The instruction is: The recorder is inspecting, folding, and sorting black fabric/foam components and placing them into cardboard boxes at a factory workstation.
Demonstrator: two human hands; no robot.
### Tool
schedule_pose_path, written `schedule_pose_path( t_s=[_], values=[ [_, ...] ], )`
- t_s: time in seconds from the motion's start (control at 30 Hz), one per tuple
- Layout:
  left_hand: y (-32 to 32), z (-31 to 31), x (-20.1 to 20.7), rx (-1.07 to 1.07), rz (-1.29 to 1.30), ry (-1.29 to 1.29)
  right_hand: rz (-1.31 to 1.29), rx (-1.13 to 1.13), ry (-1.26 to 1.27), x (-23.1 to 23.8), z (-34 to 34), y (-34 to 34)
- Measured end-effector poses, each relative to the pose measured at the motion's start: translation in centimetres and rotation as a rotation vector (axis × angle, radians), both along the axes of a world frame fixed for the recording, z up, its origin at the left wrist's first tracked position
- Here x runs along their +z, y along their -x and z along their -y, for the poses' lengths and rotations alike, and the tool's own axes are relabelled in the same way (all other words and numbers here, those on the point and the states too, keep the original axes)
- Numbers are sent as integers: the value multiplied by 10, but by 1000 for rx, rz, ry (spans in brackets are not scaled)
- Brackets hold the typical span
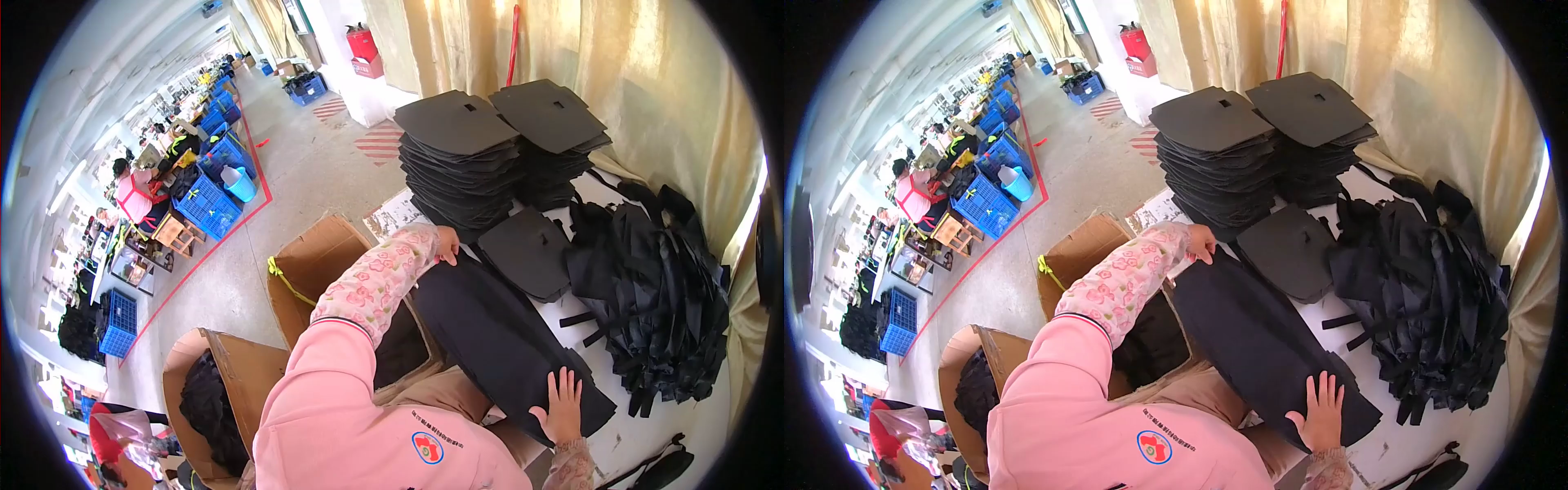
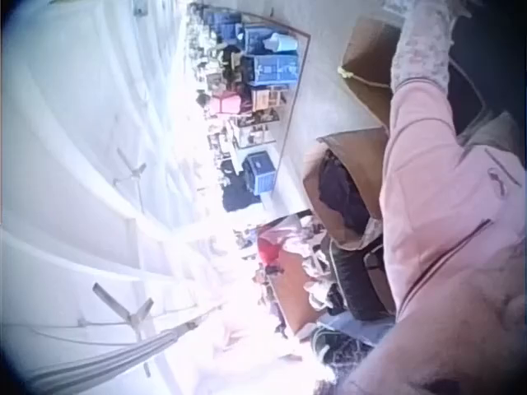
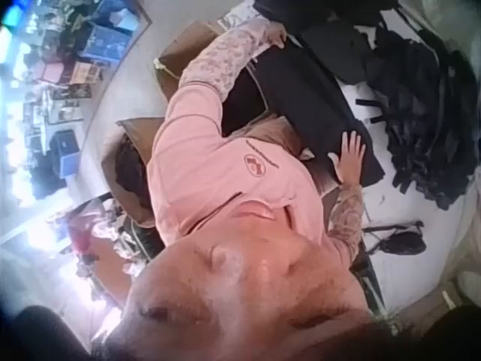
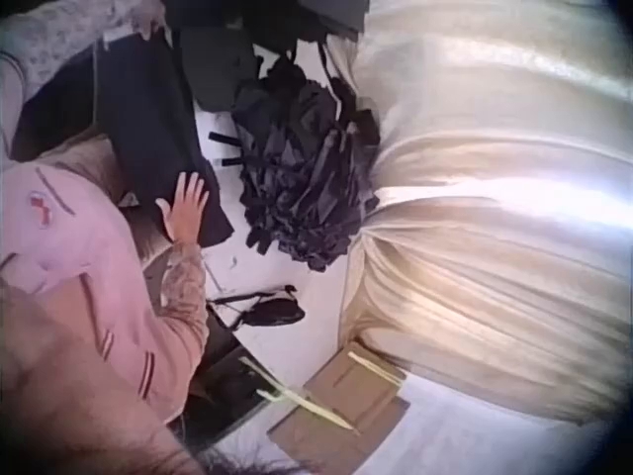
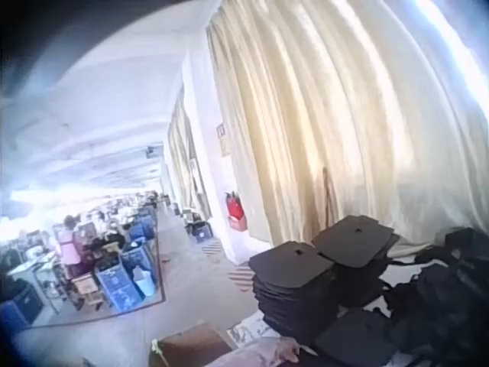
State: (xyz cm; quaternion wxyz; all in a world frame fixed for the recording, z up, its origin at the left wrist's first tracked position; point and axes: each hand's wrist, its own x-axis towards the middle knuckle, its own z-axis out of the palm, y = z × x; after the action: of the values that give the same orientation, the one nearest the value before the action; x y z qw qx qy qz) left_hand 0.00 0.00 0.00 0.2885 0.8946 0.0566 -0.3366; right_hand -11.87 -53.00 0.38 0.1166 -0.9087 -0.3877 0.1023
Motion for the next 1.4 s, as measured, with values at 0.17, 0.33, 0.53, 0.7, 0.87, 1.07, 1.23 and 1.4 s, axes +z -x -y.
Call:
schedule_pose_path(
  t_s=[0.17, 0.33, 0.53, 0.7, 0.87, 1.07, 1.23, 1.4],
  values=[
    [16, 35, 73, 61, 249, 68, -61, 26, 7, 17, -12, 3],
    [34, 132, 105, -295, 928, 182, -278, -165, -632, 72, -61, -21],
    [71, 246, 132, -329, 799, 391, -908, -289, -1267, 83, -116, -34],
    [11, 193, 108, -110, 932, 314, -843, -474, -1043, 63, -94, -36],
    [-40, 117, 8, -439, 1318, -437, -885, -417, -1134, 47, -101, -40],
    [-39, 119, 16, -428, 660, -152, -879, -445, -1093, 45, -92, -38],
    [-47, 145, 3, -511, 608, -278, -868, -514, -1096, 36, -90, -37],
    [-43, 125, 0, -474, 576, -163, -889, -450, -1109, 37, -97, -33]
  ],
)
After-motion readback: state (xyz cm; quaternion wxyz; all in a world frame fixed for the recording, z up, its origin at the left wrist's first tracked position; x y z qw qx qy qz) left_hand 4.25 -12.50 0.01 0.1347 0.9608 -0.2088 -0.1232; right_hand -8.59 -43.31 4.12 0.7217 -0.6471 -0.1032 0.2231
